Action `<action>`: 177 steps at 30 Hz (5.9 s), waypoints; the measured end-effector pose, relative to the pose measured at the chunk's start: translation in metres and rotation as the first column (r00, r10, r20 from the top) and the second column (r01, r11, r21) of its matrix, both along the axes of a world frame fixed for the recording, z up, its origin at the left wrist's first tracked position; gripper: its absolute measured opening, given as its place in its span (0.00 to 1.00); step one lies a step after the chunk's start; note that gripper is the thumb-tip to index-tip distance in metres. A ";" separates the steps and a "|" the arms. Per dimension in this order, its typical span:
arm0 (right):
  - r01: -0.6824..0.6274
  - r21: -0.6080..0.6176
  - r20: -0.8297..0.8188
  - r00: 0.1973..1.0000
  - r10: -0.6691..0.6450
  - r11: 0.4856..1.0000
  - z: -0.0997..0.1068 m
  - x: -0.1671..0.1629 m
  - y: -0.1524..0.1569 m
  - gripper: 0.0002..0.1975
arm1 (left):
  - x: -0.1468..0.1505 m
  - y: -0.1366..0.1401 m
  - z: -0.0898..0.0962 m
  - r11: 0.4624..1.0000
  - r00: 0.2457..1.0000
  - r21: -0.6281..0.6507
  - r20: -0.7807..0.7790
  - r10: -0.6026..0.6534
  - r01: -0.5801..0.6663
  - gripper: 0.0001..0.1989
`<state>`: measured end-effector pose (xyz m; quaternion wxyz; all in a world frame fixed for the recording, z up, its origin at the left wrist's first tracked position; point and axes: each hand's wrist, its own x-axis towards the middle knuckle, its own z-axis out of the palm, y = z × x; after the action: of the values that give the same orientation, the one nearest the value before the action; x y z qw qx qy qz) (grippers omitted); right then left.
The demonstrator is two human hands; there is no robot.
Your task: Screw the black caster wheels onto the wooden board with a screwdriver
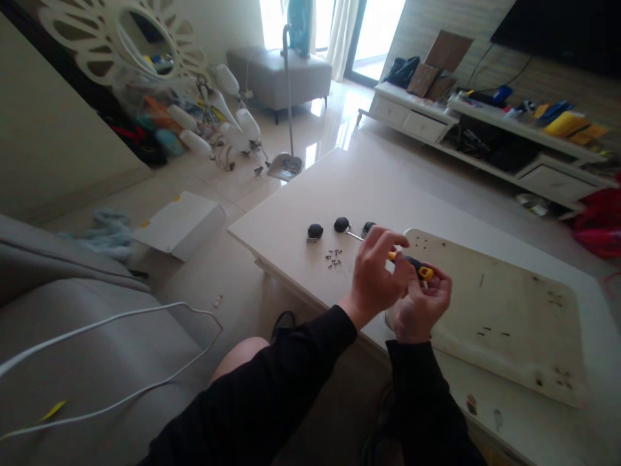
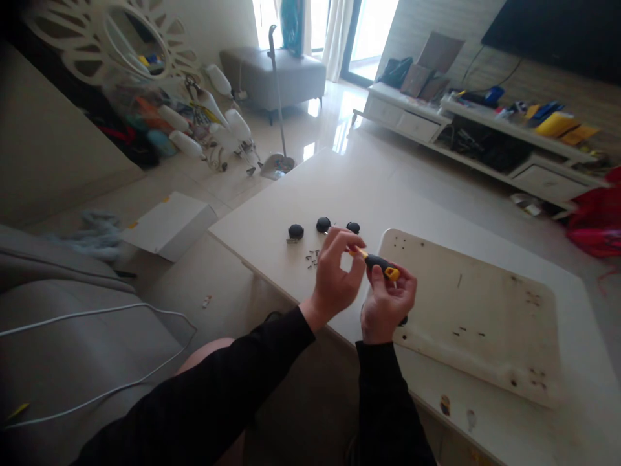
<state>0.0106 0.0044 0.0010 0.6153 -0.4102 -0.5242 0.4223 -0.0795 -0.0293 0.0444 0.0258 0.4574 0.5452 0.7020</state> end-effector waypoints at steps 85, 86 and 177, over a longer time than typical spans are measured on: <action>-0.075 0.615 0.315 0.936 -0.158 0.785 0.026 0.158 -0.025 0.24 | 0.053 0.022 -0.041 0.449 0.769 -0.632 0.440 -0.463 0.632 0.09; -0.094 0.623 0.326 0.934 -0.149 0.777 0.025 0.159 -0.025 0.24 | 0.053 0.022 -0.041 0.446 0.770 -0.635 0.439 -0.463 0.631 0.09; -0.050 0.739 0.302 0.916 -0.264 0.672 0.028 0.127 -0.021 0.23 | 0.050 0.015 -0.032 0.498 0.602 -0.571 -0.010 -0.799 0.653 0.05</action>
<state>0.1372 -0.0165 0.0292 0.6365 -0.2340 -0.7333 0.0501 -0.0296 -0.0147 0.0123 0.3665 0.7122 0.4617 0.3812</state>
